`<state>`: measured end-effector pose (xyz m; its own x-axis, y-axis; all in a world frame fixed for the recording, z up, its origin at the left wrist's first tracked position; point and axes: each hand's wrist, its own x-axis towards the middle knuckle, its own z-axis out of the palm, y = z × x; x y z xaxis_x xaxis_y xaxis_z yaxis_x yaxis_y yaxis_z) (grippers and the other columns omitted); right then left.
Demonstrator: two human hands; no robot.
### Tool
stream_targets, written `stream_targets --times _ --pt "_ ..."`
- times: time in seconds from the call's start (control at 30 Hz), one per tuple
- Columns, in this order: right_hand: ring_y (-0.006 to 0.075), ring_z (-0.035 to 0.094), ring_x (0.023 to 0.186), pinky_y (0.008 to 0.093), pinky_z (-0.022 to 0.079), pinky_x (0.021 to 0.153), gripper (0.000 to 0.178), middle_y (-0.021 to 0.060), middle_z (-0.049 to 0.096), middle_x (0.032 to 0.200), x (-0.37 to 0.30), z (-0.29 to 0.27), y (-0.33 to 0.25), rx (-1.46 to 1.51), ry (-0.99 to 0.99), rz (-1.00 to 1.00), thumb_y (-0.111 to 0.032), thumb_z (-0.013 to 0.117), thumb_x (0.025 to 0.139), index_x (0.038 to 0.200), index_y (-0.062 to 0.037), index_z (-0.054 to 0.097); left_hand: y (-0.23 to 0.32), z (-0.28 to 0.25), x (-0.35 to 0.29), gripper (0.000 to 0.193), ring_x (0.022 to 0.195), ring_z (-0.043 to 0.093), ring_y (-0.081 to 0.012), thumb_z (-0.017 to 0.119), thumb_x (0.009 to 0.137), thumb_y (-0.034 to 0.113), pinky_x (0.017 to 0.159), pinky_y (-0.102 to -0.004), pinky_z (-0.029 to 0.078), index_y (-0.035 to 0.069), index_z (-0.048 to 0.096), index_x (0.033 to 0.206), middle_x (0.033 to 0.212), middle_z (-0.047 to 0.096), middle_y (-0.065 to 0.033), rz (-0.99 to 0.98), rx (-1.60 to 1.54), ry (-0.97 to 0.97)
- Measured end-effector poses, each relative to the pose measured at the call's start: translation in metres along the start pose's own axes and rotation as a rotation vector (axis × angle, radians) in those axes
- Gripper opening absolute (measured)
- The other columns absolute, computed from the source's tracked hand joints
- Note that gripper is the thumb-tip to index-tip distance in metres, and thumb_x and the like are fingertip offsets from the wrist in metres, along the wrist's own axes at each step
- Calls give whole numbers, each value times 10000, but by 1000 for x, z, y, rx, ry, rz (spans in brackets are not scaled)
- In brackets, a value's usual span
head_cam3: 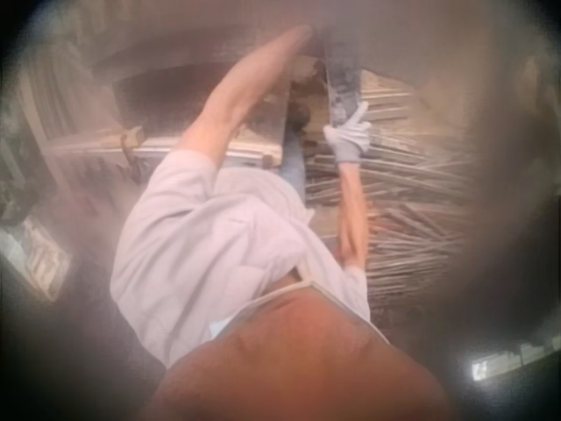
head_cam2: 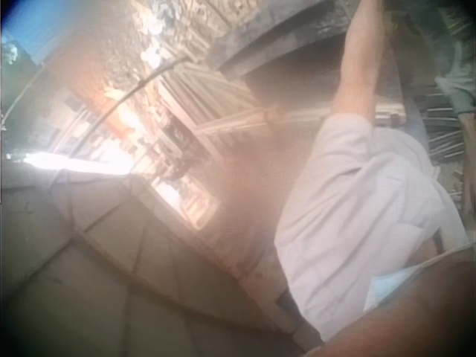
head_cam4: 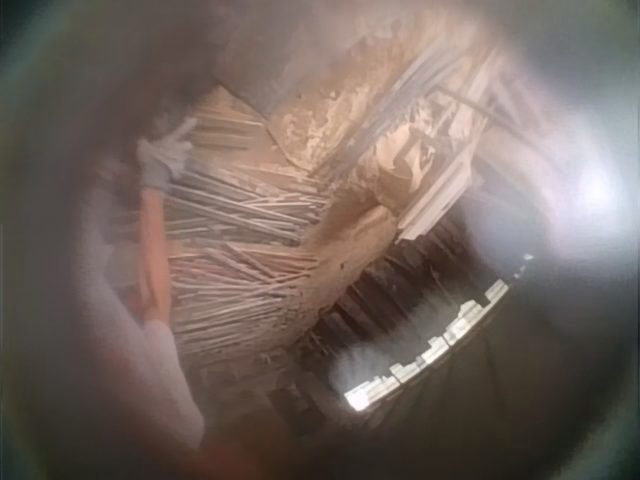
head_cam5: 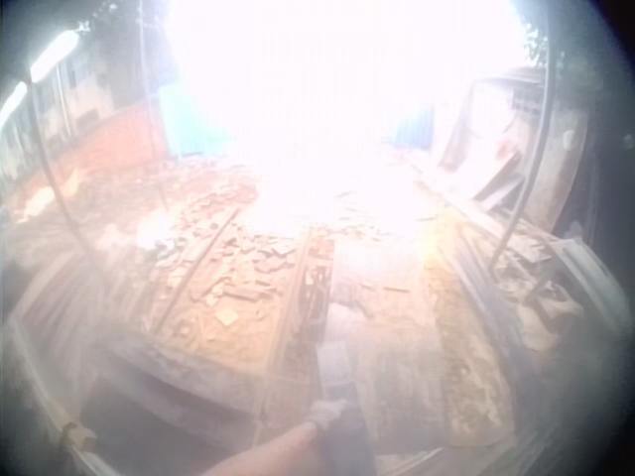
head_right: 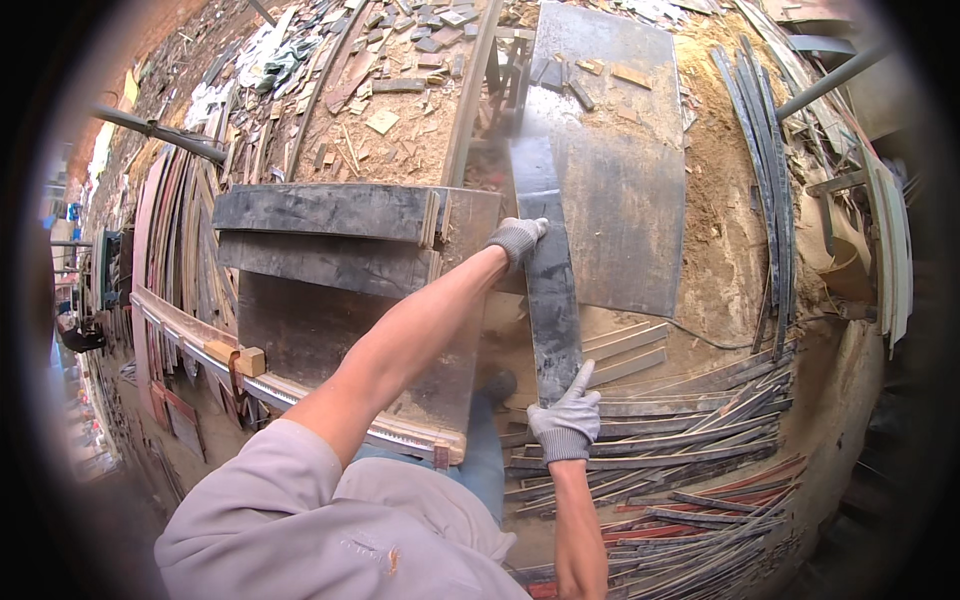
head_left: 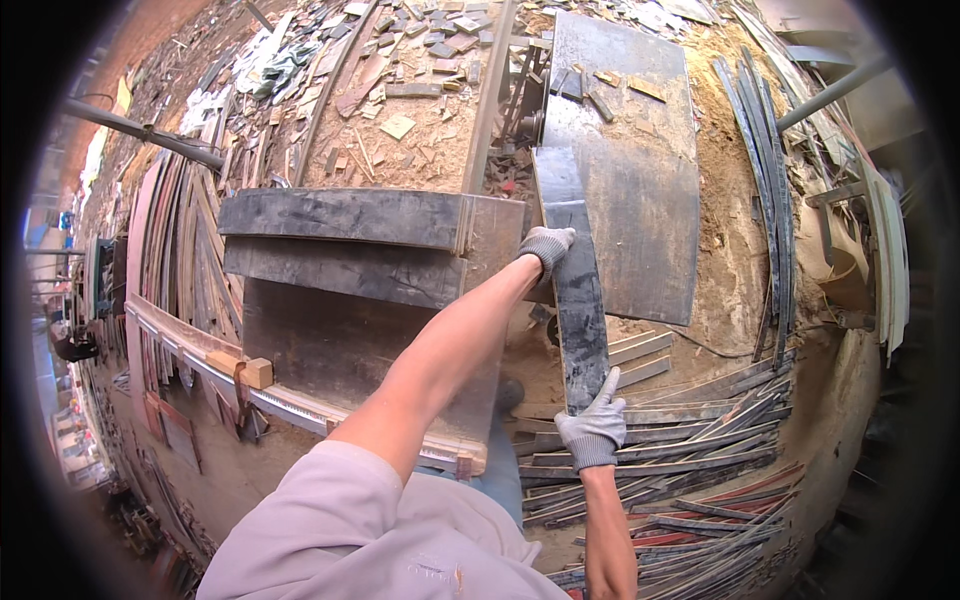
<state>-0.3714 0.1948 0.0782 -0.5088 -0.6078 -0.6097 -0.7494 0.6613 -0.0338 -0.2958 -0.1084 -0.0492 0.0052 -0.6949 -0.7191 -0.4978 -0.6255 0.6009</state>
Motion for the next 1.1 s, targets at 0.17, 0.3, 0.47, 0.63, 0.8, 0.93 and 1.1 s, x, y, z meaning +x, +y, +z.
stream_targets --times 0.17,0.3,0.47,0.63,0.8,0.93,1.1 --pt "445 721 1039 503 601 923 1412 302 589 1262 -1 0 -10 -19 1 4 -421 881 742 1769 -59 -18 4 -7 6 648 1126 774 -319 738 962 519 968 -421 574 -79 783 1208 1178 809 -244 36 86 -15" --pt "445 723 1048 498 604 923 1412 304 595 1264 -2 -2 -23 -10 -30 27 -440 874 748 1770 -61 -22 4 -8 18 628 1086 772 -300 729 971 521 946 -424 574 -72 789 1169 1141 810 -230 78 136 19" --pt "440 733 990 499 605 891 1352 326 611 1239 2 -8 -61 50 17 4 -437 828 775 1760 -12 6 22 -24 42 640 1236 747 -359 712 963 511 1030 -436 574 -48 763 1270 1308 761 -267 110 81 -24" --pt "466 734 1035 521 608 927 1334 320 627 1298 -12 20 -44 262 45 -23 -437 842 763 1767 -53 51 36 -36 -10 724 1206 763 -389 748 909 577 1034 -463 588 -46 765 1277 1326 748 -300 125 168 78" --pt "456 515 1437 487 418 1237 1420 325 458 1560 -56 98 87 619 97 -208 -332 962 654 1724 11 93 -36 -8 -184 769 1110 755 -451 797 909 630 965 -522 597 -48 675 1251 1134 770 -315 349 132 180" --pt "506 620 1080 578 526 927 1132 262 627 1213 -68 107 196 298 459 -556 -261 921 623 1582 21 390 -117 -14 -301 725 996 766 -468 835 914 605 878 -548 591 28 661 1316 1013 776 -308 372 -118 125" --pt "439 608 1043 557 489 920 1145 208 609 1209 -70 65 213 44 496 -904 -232 917 630 1618 -13 380 -216 -76 -326 616 922 715 -227 853 976 519 883 -405 581 -72 766 1131 995 793 -121 -270 -303 48"
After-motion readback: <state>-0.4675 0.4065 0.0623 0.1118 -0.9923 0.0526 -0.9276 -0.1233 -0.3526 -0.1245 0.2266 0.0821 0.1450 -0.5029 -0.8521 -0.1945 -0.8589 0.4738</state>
